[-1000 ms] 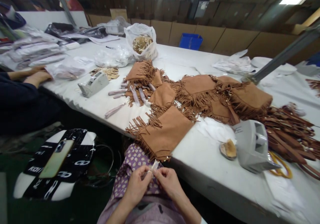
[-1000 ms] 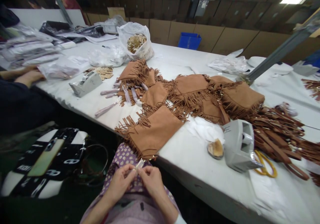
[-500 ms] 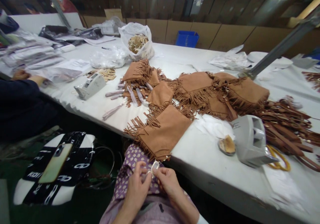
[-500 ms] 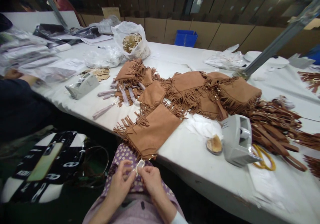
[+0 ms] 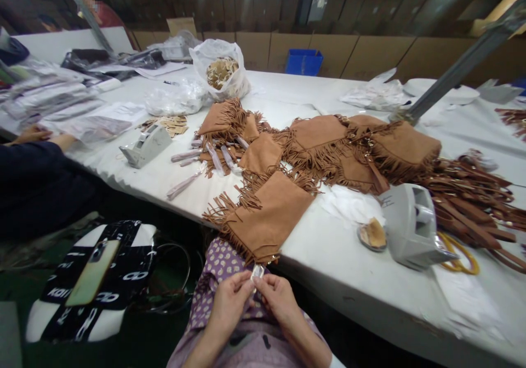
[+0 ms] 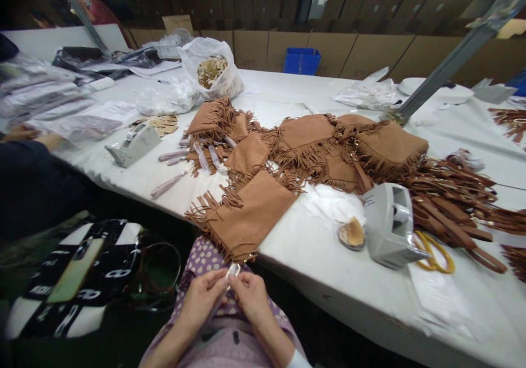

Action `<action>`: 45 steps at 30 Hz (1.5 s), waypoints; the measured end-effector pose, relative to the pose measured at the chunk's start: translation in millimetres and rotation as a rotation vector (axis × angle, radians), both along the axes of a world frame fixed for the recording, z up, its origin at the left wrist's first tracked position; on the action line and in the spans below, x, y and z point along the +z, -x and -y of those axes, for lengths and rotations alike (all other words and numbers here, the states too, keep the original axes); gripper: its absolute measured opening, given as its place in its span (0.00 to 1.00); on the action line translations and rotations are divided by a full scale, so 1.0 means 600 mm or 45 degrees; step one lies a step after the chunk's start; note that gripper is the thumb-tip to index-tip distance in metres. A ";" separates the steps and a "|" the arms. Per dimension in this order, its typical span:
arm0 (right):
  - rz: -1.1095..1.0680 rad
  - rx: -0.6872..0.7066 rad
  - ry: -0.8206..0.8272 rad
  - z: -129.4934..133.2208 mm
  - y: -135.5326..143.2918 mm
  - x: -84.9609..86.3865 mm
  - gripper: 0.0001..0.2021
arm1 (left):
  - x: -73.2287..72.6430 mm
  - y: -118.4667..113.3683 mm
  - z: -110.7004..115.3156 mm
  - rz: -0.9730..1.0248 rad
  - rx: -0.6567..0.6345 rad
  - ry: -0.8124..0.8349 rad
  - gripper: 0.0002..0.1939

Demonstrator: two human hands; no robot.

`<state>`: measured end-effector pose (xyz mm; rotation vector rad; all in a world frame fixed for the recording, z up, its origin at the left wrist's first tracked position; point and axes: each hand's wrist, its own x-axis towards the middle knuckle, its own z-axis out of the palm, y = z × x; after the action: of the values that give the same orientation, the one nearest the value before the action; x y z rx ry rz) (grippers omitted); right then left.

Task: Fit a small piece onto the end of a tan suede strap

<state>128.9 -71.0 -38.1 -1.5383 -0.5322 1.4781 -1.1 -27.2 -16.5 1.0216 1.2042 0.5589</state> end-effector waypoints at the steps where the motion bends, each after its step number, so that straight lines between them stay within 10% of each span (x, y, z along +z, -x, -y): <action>1: 0.009 0.013 -0.014 0.000 -0.002 0.002 0.29 | -0.001 -0.001 -0.004 0.060 0.022 0.099 0.27; 10: 0.155 0.221 -0.172 -0.007 -0.014 0.019 0.27 | -0.001 0.004 -0.014 0.430 0.058 0.591 0.18; 17: 0.559 0.099 -0.136 0.008 -0.043 0.010 0.26 | 0.011 0.002 -0.008 0.168 0.018 0.216 0.21; 29: -0.296 -0.069 -0.013 0.013 0.025 0.053 0.37 | 0.021 0.011 0.004 -0.314 -0.216 -0.348 0.16; 37: -0.363 -0.129 -0.108 0.012 0.033 0.061 0.37 | 0.040 0.012 0.011 -0.364 -0.122 -0.352 0.11; 45: -0.851 -0.228 -0.109 0.011 0.036 0.065 0.22 | 0.036 0.011 0.009 -0.063 -0.086 -0.103 0.30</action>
<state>107.0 -77.4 0.9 -0.9126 -0.0570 1.6812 -7.6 -32.3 5.1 1.1461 1.1943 0.5354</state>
